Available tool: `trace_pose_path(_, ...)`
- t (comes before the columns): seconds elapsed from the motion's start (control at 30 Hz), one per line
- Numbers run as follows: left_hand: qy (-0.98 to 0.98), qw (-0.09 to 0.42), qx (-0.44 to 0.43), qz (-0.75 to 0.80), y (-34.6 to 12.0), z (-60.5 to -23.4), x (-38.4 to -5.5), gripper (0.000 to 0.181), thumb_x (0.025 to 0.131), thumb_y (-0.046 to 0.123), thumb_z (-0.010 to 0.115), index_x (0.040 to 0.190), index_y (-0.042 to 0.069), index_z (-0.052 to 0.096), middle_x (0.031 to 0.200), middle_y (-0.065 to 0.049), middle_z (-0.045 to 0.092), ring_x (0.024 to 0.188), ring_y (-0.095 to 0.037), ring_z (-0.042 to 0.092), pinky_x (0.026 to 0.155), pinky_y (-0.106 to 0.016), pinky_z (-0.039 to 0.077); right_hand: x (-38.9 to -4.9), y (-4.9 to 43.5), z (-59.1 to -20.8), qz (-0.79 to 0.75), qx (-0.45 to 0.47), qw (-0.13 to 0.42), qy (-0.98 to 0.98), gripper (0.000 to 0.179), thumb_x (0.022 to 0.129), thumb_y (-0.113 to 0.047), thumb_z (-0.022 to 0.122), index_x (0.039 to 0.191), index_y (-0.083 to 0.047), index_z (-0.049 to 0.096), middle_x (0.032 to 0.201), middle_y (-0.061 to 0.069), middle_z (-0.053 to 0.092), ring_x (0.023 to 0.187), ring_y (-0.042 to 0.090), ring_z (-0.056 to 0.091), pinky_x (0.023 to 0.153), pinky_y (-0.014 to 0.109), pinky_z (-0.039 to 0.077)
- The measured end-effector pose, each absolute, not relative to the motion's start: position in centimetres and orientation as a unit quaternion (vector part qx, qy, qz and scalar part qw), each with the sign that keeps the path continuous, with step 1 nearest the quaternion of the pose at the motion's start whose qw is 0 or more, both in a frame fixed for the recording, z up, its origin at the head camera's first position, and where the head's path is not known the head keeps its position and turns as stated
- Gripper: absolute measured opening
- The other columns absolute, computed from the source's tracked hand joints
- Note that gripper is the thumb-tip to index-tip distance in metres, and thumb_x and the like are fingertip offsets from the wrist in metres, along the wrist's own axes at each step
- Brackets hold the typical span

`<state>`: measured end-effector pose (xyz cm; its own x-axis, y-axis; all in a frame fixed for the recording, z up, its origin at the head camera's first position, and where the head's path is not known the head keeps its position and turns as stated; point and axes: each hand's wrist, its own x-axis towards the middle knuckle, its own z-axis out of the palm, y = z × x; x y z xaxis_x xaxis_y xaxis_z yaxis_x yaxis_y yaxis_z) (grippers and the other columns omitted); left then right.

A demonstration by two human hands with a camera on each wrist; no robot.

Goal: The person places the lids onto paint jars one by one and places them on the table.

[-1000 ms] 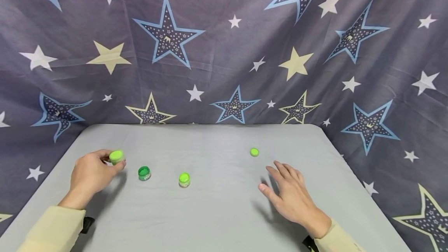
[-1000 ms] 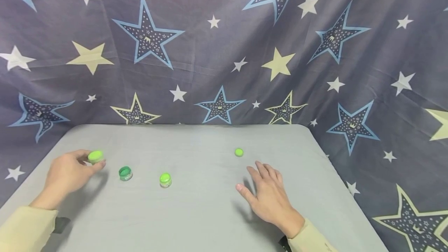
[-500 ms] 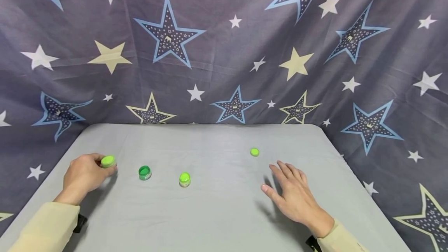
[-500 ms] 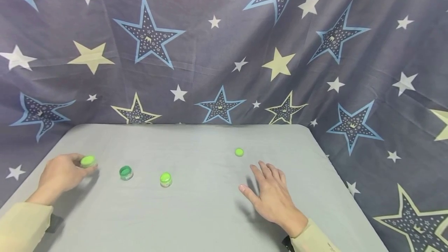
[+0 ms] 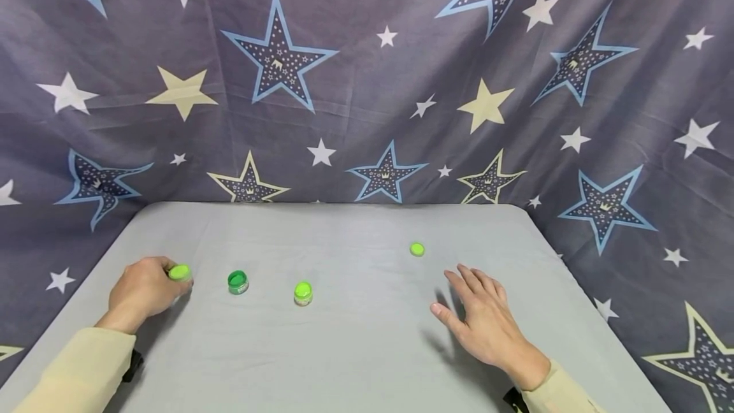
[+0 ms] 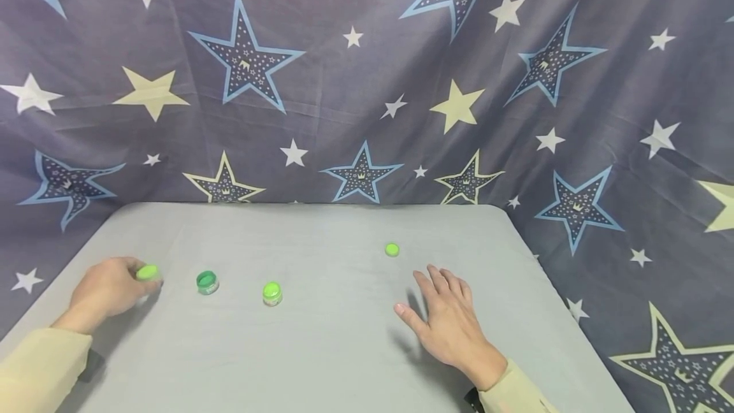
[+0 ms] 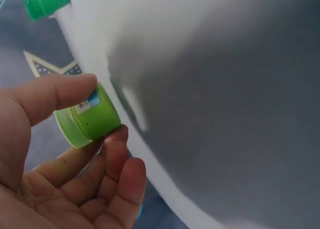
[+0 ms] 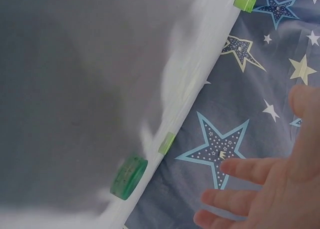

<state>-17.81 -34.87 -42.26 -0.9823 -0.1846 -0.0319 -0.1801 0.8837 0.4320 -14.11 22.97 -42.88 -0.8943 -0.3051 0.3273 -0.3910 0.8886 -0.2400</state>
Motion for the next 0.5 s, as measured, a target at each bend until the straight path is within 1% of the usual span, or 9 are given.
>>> trace_pose_path(0.07, -0.971, -0.002, 0.094, -0.221, -34.9, -42.6, -17.9, 0.053, 0.083, 0.027, 0.080, 0.116, -0.011, 0.063, 0.110, -0.032, 0.065, 0.092, -0.047, 0.063, 0.067, -0.052, 0.050, -14.1, 23.0, -43.0, 0.152, 0.182, 0.145, -0.961, 0.071, 0.098, -0.060, 0.059, 0.145, -0.008, 0.056, 0.152, 0.023, 0.048, 0.138, 0.044, 0.041, 0.110, 0.061, 0.025)
trace_pose_path(0.23, -0.972, -0.003, 0.091, -0.216, -34.8, -43.0, -17.9, 0.055, 0.081, 0.026, 0.082, 0.116, -0.012, 0.062, 0.110, -0.033, 0.065, 0.092, -0.050, 0.062, 0.068, -0.053, 0.050, -14.0, 23.0, -43.2, 0.153, 0.185, 0.149, -0.959, 0.071, 0.097, -0.060, 0.060, 0.145, -0.007, 0.056, 0.151, 0.023, 0.049, 0.137, 0.043, 0.042, 0.110, 0.060, 0.025)
trace_pose_path(0.3, -0.975, 0.005, 0.087, -0.206, -34.6, -43.0, -17.8, 0.057, 0.080, 0.025, 0.083, 0.118, -0.012, 0.062, 0.111, -0.034, 0.064, 0.094, -0.052, 0.062, 0.068, -0.055, 0.051, -14.0, 23.0, -43.2, 0.153, 0.186, 0.151, -0.959, 0.071, 0.097, -0.060, 0.060, 0.144, -0.007, 0.057, 0.150, 0.023, 0.049, 0.137, 0.043, 0.043, 0.110, 0.060, 0.026)
trace_pose_path(0.43, -0.979, 0.016, 0.076, -0.189, -34.2, -42.8, -17.5, 0.066, 0.077, 0.023, 0.082, 0.125, -0.014, 0.056, 0.114, -0.038, 0.061, 0.098, -0.058, 0.059, 0.073, -0.062, 0.050, -14.1, 23.2, -43.3, 0.154, 0.187, 0.155, -0.958, 0.072, 0.096, -0.060, 0.062, 0.144, -0.007, 0.056, 0.150, 0.024, 0.049, 0.136, 0.043, 0.043, 0.110, 0.060, 0.026)
trace_pose_path(0.5, -0.979, 0.032, 0.070, -0.190, -33.9, -42.8, -17.3, 0.066, 0.078, 0.021, 0.080, 0.128, -0.015, 0.054, 0.115, -0.039, 0.060, 0.097, -0.057, 0.060, 0.073, -0.062, 0.050, -14.1, 23.3, -43.3, 0.154, 0.186, 0.157, -0.958, 0.073, 0.096, -0.060, 0.063, 0.145, -0.007, 0.056, 0.150, 0.024, 0.049, 0.136, 0.044, 0.043, 0.110, 0.060, 0.026)
